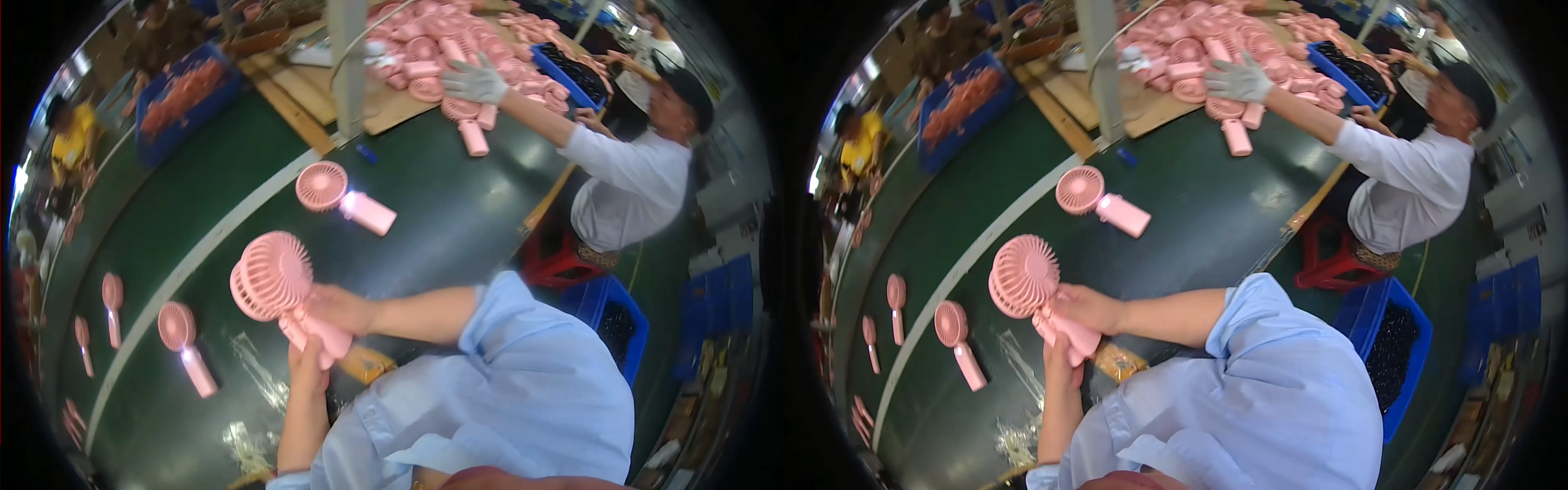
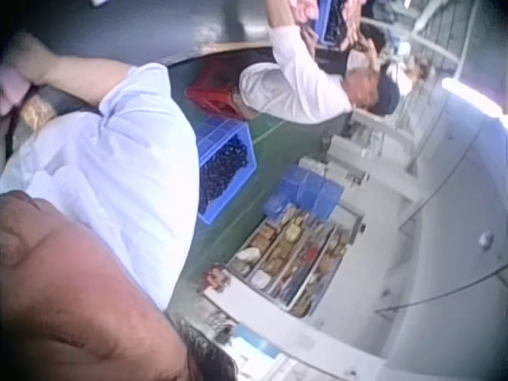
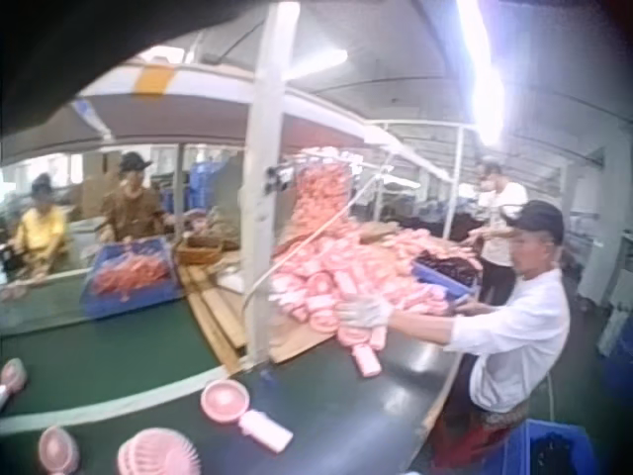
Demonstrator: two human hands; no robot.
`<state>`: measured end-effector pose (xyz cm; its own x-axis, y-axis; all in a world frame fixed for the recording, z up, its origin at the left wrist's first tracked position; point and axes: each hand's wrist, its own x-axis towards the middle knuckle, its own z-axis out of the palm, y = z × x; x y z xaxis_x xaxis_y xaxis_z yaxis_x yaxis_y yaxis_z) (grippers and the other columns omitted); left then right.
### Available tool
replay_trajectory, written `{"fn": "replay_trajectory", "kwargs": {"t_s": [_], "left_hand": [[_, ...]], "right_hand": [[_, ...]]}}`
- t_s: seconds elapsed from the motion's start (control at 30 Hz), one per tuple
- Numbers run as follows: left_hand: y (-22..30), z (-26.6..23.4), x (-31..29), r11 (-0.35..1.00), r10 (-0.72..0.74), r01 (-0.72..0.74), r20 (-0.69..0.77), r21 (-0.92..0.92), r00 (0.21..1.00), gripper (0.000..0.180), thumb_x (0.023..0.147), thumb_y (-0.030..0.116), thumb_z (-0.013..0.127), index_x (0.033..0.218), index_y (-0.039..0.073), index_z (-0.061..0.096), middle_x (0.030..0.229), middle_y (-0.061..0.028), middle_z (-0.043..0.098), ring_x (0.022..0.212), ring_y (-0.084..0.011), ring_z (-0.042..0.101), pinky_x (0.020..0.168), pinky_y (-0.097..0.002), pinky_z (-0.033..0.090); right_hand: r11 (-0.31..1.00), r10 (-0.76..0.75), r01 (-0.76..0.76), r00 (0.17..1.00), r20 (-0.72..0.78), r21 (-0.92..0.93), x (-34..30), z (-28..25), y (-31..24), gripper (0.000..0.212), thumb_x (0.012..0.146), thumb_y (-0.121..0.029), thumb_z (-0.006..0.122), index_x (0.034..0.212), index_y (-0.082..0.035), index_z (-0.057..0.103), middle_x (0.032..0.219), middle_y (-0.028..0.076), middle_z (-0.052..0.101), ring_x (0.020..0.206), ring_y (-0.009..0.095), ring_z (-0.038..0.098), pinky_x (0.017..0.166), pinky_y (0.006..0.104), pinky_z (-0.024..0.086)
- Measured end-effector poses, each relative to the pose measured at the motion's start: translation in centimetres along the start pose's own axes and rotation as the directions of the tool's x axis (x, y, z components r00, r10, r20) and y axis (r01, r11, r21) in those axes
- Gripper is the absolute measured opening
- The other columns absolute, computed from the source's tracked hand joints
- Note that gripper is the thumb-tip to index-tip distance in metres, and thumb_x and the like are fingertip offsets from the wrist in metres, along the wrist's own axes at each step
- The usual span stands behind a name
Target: Inspecting and testing small handheld rechargeable fans on an electronics assembly line.
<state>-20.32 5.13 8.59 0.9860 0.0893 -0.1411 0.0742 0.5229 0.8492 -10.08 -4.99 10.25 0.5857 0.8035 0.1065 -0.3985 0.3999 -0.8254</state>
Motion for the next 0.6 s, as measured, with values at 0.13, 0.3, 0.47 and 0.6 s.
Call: {"fn": "replay_trajectory", "kwargs": {"t_s": [0.13, 0.3, 0.47, 0.6], "left_hand": [[0.1, 0.4, -0.3, 0.999, 0.026, -0.027, -0.065, -0.019, 0.998, 0.069, 0.084, 0.039, 0.058, 0.131, -0.001, 0.027, 0.125, -0.0136, 0.043, 0.113, -0.0239, 0.046, 0.094, -0.0379, 0.039], [-2.0, -1.4, -0.7, 0.999, -0.030, 0.024, -0.150, -0.046, 0.988, 0.062, 0.087, 0.043, 0.050, 0.128, -0.001, 0.031, 0.124, -0.0140, 0.044, 0.108, -0.0241, 0.050, 0.090, -0.0369, 0.042], [3.1, 1.4, 0.0, 0.941, -0.302, 0.267, 0.160, 0.208, 0.940, 0.054, 0.088, 0.047, 0.045, 0.114, -0.001, 0.043, 0.098, -0.0128, 0.059, 0.086, -0.0196, 0.059, 0.073, -0.0310, 0.049], [5.9, 0.9, -0.5, 0.452, 0.313, -0.170, 0.023, 0.875, 0.949, 0.030, 0.081, 0.018, 0.061, 0.102, -0.002, 0.052, 0.091, -0.0130, 0.059, 0.081, -0.0193, 0.057, 0.071, -0.0276, 0.046]], "right_hand": [[0.999, -0.045, 0.044, 0.999, 0.018, 0.013, -1.2, 0.9, -2.0, 0.033, 0.092, -0.030, 0.048, 0.112, -0.004, 0.047, 0.103, 0.003, 0.054, 0.094, 0.010, 0.051, 0.083, 0.0254, 0.043], [0.997, -0.069, 0.066, 0.991, 0.112, 0.031, -1.2, 0.9, -1.8, 0.032, 0.092, -0.027, 0.047, 0.112, -0.002, 0.047, 0.101, 0.005, 0.055, 0.092, 0.011, 0.054, 0.080, 0.0259, 0.045], [0.991, -0.081, 0.095, 0.987, -0.141, 0.097, -0.4, -0.2, -4.9, 0.029, 0.091, -0.028, 0.050, 0.104, -0.003, 0.049, 0.090, 0.008, 0.059, 0.080, 0.015, 0.059, 0.070, 0.0278, 0.050], [0.937, -0.214, 0.296, 0.906, -0.366, 0.186, -0.3, -4.8, -10.9, 0.028, 0.088, -0.025, 0.054, 0.105, -0.004, 0.050, 0.092, 0.008, 0.060, 0.080, 0.015, 0.060, 0.070, 0.0288, 0.050]]}}
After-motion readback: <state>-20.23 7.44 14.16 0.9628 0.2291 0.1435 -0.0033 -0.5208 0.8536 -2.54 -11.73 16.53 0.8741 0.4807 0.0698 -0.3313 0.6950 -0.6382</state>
